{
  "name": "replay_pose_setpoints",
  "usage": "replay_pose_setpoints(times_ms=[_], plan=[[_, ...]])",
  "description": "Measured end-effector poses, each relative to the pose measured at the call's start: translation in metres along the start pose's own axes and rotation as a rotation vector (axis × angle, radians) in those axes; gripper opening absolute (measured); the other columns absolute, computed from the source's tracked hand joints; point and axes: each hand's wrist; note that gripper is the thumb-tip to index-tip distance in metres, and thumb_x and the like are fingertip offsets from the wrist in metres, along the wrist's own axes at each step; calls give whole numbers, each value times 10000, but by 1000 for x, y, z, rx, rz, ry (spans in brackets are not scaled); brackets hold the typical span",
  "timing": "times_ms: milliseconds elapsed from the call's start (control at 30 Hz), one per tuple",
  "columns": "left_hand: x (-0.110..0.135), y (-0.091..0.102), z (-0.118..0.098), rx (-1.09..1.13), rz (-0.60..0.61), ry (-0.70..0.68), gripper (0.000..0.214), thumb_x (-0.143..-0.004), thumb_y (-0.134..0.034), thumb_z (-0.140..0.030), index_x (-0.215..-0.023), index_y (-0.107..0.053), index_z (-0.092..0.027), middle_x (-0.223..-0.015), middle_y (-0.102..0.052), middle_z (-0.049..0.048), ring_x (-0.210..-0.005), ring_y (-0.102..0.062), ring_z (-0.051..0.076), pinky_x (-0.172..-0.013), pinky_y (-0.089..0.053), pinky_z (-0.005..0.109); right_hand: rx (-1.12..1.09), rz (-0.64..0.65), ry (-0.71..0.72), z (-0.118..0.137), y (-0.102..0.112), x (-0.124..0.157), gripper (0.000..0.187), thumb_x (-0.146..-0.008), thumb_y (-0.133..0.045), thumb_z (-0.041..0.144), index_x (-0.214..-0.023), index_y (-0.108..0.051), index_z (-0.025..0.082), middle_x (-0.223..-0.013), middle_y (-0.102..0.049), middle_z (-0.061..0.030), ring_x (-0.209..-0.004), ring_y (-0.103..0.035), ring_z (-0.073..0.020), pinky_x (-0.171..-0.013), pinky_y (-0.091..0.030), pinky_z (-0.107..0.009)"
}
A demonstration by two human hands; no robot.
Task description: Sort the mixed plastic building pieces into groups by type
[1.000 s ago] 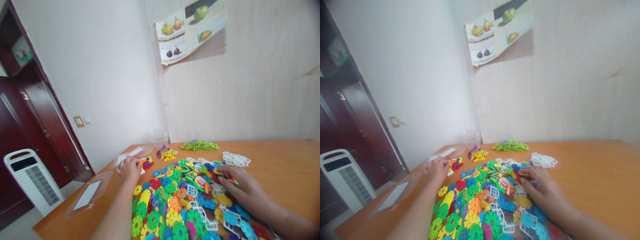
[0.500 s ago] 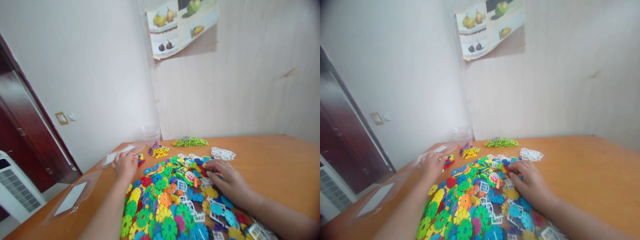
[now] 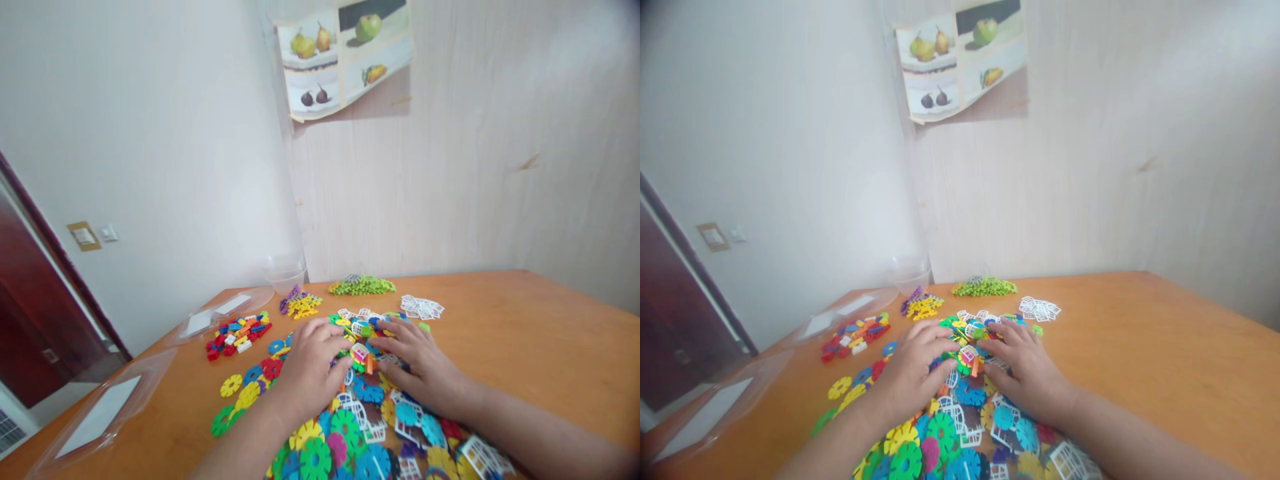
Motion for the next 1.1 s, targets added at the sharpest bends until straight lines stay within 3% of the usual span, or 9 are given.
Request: replay_pose_setpoints(times_ms=[167,467,700,900,1100], plan=[[3,-9,-16,16,60,-19,244,-867,-642,-348,-1105,-697,-344,-1220,-649,-1,-1256,-446,267,-1091,-335,507,-2,63,53,1,0,-1,303,-935,-550,425,-1212,-669,407,-1402,-555,-46,-1333,-424,-326,-1059,-349,-592],[4,-16,-20,30,103,-17,137,-854,-659,-376,-968,-722,-334,-1234,-645,-28,-1291,-403,288,-1103,-279,545,-42,4,121,5,1,-2,200,-906,-609,339,-1056,-741,357,-1291,-634,-48,-1262,-492,-311,-1013,-408,-541],[4,-16,-22,31,120,-35,137,-853,-658,-389,-954,-737,-342,-1266,-637,-20,-1310,-388,303,-1113,-215,598,-66,-26,145,7,2,-2,193,-924,-592,413,-1021,-749,355,-1274,-646,-49,-1239,-511,-306,-997,-425,-531],[4,-17,-22,38,100,-43,169,-922,-563,-322,-973,-724,-326,-1223,-664,-27,-1278,-428,264,-1120,-213,569,-95,-8,139,4,0,-1,187,-933,-583,408,-1032,-735,363,-1279,-643,-35,-1242,-514,-291,-1004,-433,-517],[1,-11,-18,66,51,1,158,-904,-585,-261,-994,-707,-308,-1067,-711,-9,-1154,-515,228,-1117,-224,524,-163,-52,56,-1,-5,3,199,-921,-596,406,-1045,-724,317,-1233,-648,-68,-1223,-532,-285,-1026,-440,-507]])
Point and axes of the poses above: each hand's wrist, its own x-axis away from the middle knuckle, its own y-axis out of the back of the hand, z = x × y
